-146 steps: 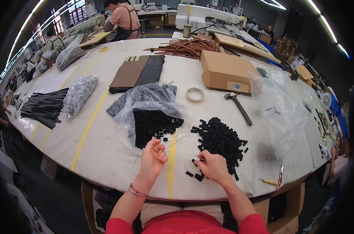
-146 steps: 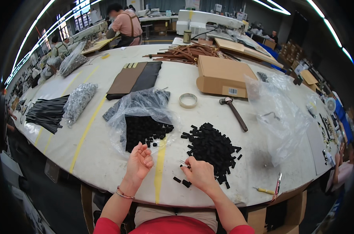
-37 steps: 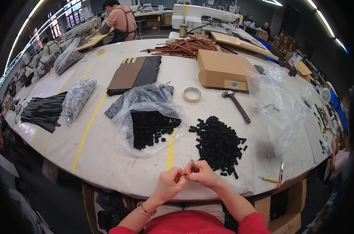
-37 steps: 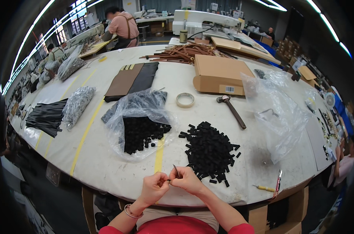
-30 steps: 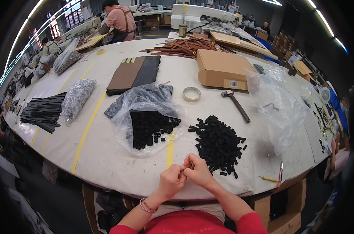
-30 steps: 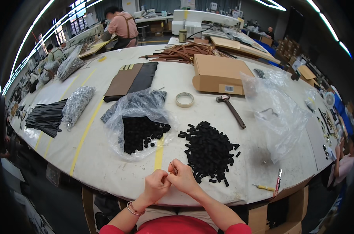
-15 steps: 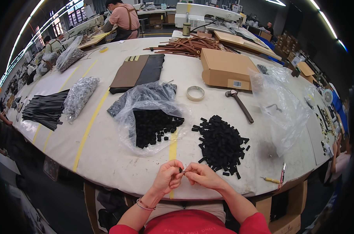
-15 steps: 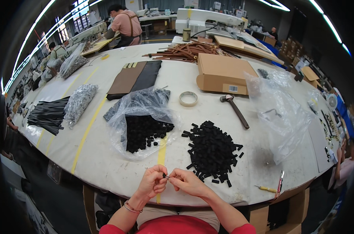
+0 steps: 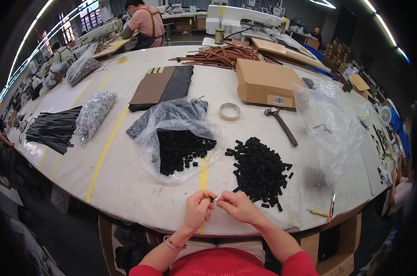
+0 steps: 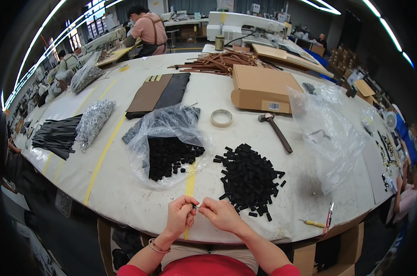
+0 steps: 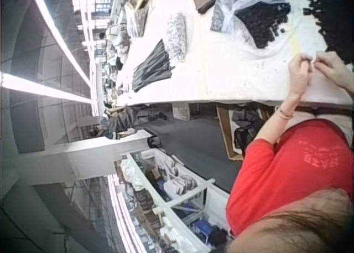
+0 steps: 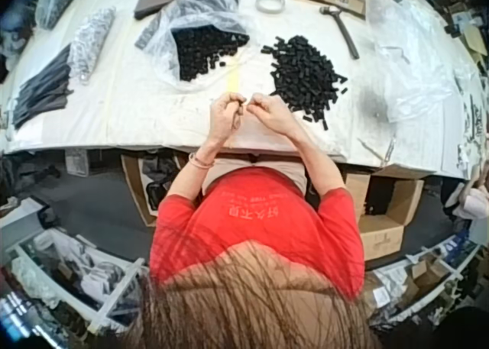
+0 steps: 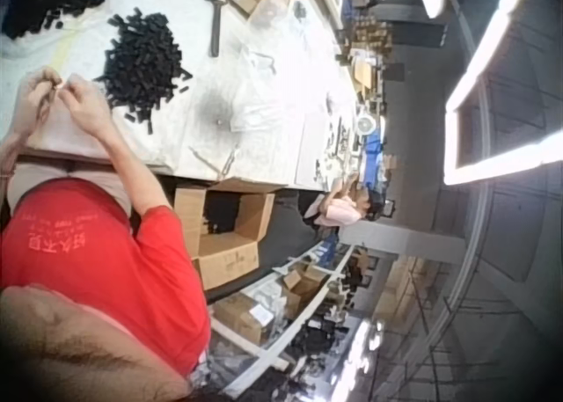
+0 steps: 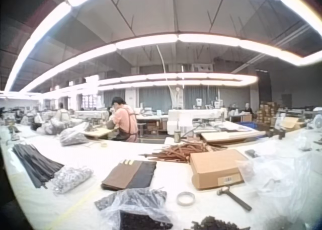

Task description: Manually assembling small black leather or plastic components by threading or attaching them to a cord.

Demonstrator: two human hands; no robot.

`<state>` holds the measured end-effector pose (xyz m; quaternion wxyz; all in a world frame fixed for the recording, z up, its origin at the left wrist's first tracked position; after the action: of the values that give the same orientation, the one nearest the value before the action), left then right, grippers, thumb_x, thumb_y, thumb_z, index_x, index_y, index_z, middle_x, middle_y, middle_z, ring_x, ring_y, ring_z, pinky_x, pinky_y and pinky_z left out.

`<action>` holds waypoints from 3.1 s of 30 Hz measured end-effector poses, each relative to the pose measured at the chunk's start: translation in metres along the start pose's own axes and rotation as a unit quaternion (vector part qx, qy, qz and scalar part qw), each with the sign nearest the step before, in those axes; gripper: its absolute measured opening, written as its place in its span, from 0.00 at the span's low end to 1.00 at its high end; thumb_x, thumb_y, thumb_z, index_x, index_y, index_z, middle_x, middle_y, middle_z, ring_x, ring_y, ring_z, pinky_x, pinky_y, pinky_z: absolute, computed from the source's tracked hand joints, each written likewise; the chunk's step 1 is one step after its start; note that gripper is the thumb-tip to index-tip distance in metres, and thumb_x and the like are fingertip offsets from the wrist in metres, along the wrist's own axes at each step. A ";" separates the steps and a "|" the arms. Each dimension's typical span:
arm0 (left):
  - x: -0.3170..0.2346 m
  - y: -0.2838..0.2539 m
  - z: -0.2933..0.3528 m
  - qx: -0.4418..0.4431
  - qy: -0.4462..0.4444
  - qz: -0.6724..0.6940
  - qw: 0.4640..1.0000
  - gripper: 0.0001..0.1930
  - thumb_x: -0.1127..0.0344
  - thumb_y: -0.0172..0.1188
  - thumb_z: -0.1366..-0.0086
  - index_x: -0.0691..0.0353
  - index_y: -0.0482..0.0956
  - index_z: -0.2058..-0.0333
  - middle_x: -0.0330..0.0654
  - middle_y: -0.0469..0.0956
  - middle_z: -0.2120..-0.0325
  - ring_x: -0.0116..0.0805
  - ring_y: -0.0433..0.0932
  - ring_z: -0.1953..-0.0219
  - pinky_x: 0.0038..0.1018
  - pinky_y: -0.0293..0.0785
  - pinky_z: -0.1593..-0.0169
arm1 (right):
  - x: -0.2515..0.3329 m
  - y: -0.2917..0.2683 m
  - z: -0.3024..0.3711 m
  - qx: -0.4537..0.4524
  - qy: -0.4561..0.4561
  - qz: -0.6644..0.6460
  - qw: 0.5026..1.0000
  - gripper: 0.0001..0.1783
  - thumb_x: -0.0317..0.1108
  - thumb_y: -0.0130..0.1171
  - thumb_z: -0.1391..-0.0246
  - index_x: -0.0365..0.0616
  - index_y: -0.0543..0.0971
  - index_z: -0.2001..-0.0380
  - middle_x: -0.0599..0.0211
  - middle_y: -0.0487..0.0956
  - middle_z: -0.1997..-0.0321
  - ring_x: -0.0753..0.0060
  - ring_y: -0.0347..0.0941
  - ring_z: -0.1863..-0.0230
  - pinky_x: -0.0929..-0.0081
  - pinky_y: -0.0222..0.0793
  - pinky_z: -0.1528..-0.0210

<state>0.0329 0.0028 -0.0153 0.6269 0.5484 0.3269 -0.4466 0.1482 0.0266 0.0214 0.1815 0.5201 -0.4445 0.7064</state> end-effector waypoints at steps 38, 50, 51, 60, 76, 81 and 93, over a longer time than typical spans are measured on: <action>0.011 0.010 0.007 0.004 -0.122 0.310 0.943 0.12 0.59 0.46 0.40 0.60 0.68 0.78 0.35 0.63 0.90 0.22 0.55 0.92 0.19 0.55 0.87 | 0.025 -0.001 0.004 -0.164 -0.134 0.178 0.961 0.07 0.27 0.49 0.50 0.36 0.71 0.67 0.66 0.75 0.78 0.80 0.70 0.77 0.82 0.64 0.77; -0.004 0.005 0.002 0.055 -0.097 0.293 0.950 0.12 0.58 0.46 0.40 0.61 0.68 0.76 0.38 0.66 0.88 0.22 0.57 0.90 0.20 0.58 0.85 | 0.017 -0.006 -0.009 -0.050 0.018 -0.052 0.997 0.08 0.29 0.53 0.52 0.35 0.72 0.69 0.70 0.74 0.76 0.86 0.67 0.75 0.87 0.63 0.74; -0.006 0.008 0.003 0.066 -0.096 0.260 0.959 0.12 0.59 0.45 0.39 0.61 0.68 0.75 0.38 0.66 0.87 0.22 0.58 0.89 0.20 0.59 0.85 | 0.015 -0.008 -0.010 -0.078 0.015 -0.136 0.988 0.09 0.30 0.54 0.52 0.35 0.72 0.69 0.70 0.74 0.77 0.86 0.67 0.76 0.87 0.63 0.74; -0.002 0.004 0.005 0.036 -0.089 0.187 0.978 0.14 0.59 0.43 0.38 0.63 0.69 0.74 0.37 0.68 0.86 0.20 0.61 0.89 0.17 0.60 0.85 | 0.019 0.002 -0.018 -0.071 -0.014 -0.161 0.984 0.08 0.29 0.53 0.52 0.34 0.72 0.73 0.69 0.74 0.79 0.86 0.68 0.77 0.87 0.64 0.76; -0.011 -0.005 0.001 0.011 -0.026 -0.030 0.999 0.11 0.62 0.47 0.39 0.62 0.69 0.77 0.35 0.67 0.87 0.19 0.62 0.89 0.14 0.59 0.85 | 0.010 0.001 -0.021 -0.057 0.013 -0.051 0.997 0.08 0.30 0.48 0.51 0.37 0.72 0.77 0.74 0.68 0.86 0.88 0.61 0.83 0.87 0.56 0.82; -0.009 -0.014 -0.003 -0.005 -0.046 -0.002 0.999 0.12 0.61 0.47 0.39 0.62 0.69 0.78 0.35 0.66 0.87 0.18 0.62 0.89 0.14 0.59 0.85 | 0.008 0.006 -0.021 -0.026 0.048 -0.108 0.993 0.09 0.30 0.48 0.52 0.34 0.73 0.75 0.69 0.70 0.85 0.84 0.63 0.83 0.83 0.60 0.80; -0.109 -0.034 -0.067 -0.214 0.393 -0.558 0.699 0.08 0.69 0.51 0.46 0.62 0.72 0.66 0.46 0.72 0.75 0.37 0.73 0.75 0.25 0.67 0.75 | 0.010 -0.006 -0.014 -0.126 -0.017 0.134 0.983 0.09 0.33 0.52 0.53 0.38 0.75 0.73 0.61 0.72 0.86 0.73 0.69 0.85 0.79 0.63 0.79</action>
<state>-0.0355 0.0902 0.0566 0.1780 0.2418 0.8765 -0.3762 0.1405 0.0387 0.0322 0.1412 0.4409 -0.5985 0.6538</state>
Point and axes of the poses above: each hand's wrist, its own z-axis away from the middle knuckle, its own y-axis out of the palm, x = y × z, the point moved 6 cm from there along -z, towards the middle knuckle
